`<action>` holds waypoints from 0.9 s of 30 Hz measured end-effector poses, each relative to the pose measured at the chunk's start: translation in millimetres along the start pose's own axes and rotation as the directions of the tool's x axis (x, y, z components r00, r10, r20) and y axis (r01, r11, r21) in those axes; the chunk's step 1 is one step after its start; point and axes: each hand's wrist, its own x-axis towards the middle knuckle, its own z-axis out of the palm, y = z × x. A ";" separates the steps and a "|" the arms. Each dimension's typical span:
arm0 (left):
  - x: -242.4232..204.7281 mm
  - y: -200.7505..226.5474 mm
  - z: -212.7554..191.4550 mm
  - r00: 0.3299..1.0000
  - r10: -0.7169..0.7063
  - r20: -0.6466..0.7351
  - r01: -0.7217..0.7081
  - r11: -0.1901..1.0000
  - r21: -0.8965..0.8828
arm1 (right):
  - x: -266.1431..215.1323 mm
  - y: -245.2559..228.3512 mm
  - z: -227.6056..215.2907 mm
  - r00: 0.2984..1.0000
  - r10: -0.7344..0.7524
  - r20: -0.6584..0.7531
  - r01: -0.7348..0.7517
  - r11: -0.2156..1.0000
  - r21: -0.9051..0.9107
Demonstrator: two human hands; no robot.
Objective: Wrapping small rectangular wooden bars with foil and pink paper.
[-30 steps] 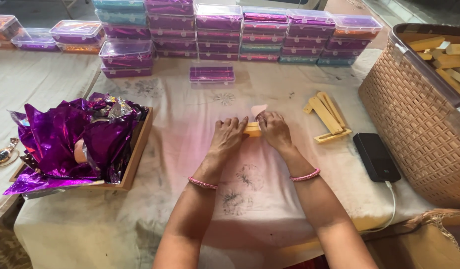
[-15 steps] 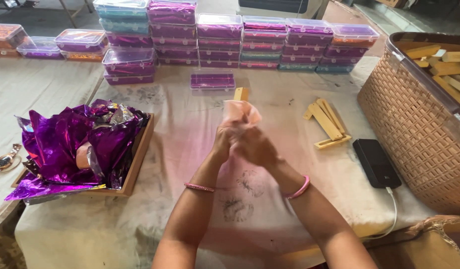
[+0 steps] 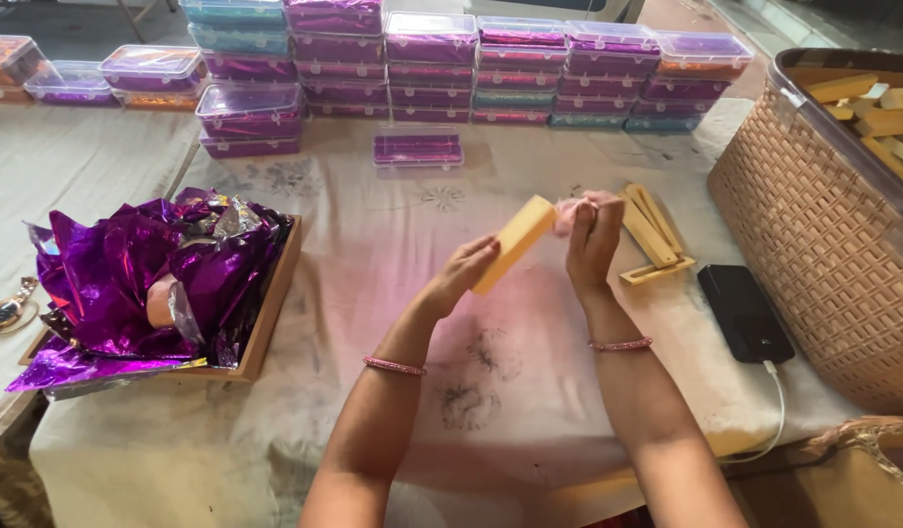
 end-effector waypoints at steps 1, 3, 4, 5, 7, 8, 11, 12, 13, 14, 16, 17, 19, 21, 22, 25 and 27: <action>1.9 -1.8 -2.4 1.000 0.000 0.000 0.000 1.000 0.000 | -3.7 -8.2 7.3 1.000 0.000 0.000 0.000 1.000 0.000; 5.8 -6.1 -5.9 0.991 -0.014 -0.137 -0.020 0.971 -0.239 | -11.1 -24.4 20.6 0.979 -0.178 0.097 0.166 0.978 0.123; 1.1 3.0 -2.3 0.991 -0.013 -0.135 -0.020 0.970 -0.242 | -15.0 -33.2 25.3 0.979 -0.179 0.099 0.167 0.978 0.121; -4.3 12.0 0.3 0.987 -0.031 -0.155 -0.026 0.935 -0.354 | -19.8 -42.4 30.8 0.953 -0.268 0.140 0.240 0.952 0.188; -8.4 17.8 2.3 0.984 -0.052 -0.172 -0.034 0.888 -0.459 | -26.5 -62.7 37.3 0.919 -0.354 0.174 0.305 0.917 0.258; -7.3 14.4 1.5 0.979 -0.111 -0.169 0.016 0.874 -0.486 | -28.4 -74.0 38.4 0.831 -0.463 0.306 0.448 0.885 0.123; -4.0 -2.5 5.4 0.984 -0.126 -0.128 0.051 0.879 -0.473 | -26.5 -88.8 33.5 0.711 -0.534 0.458 0.617 0.786 -0.042; -1.6 -8.1 7.9 0.993 -0.078 -0.086 0.033 0.899 -0.436 | -23.0 -90.7 30.5 0.702 -0.536 0.470 0.643 0.760 -0.095; -3.0 -2.1 12.5 0.994 -0.071 -0.086 0.026 0.900 -0.435 | -16.3 -86.0 24.4 0.699 -0.541 0.467 0.648 0.755 -0.095; -4.5 3.9 17.2 1.000 0.019 -0.009 -0.022 0.927 -0.374 | -9.6 -81.4 18.1 0.754 -0.521 0.401 0.612 0.778 -0.140; -7.4 8.3 25.0 0.992 0.107 0.074 -0.078 0.945 -0.316 | -1.7 -67.3 4.5 0.801 -0.500 0.330 0.573 0.799 -0.181; -7.2 8.8 26.3 0.991 0.091 0.097 -0.067 0.973 -0.222 | 1.5 -58.2 -0.7 0.855 -0.433 0.285 0.489 0.856 -0.167; -8.9 14.2 28.3 0.990 0.080 0.120 -0.065 0.990 -0.124 | 3.8 -36.4 -2.9 0.899 -0.366 0.239 0.406 0.902 -0.147; -15.0 22.2 30.1 0.977 0.212 -0.022 -0.180 0.876 0.448 | -0.2 -11.6 2.8 0.971 -0.107 0.215 0.136 0.983 -0.124; -18.7 23.3 28.6 0.976 0.216 -0.023 -0.183 0.876 0.447 | 1.3 -18.9 1.2 0.970 -0.111 0.216 0.140 0.982 -0.124; -22.6 25.9 17.5 0.897 0.439 -0.052 -0.119 0.353 0.928 | 4.6 -42.4 6.3 0.979 -0.133 0.152 0.148 0.985 -0.092; -20.1 18.3 8.3 0.874 0.486 -0.017 -0.058 0.139 0.989 | -3.2 -57.9 14.6 0.922 -0.322 0.213 0.319 0.946 0.050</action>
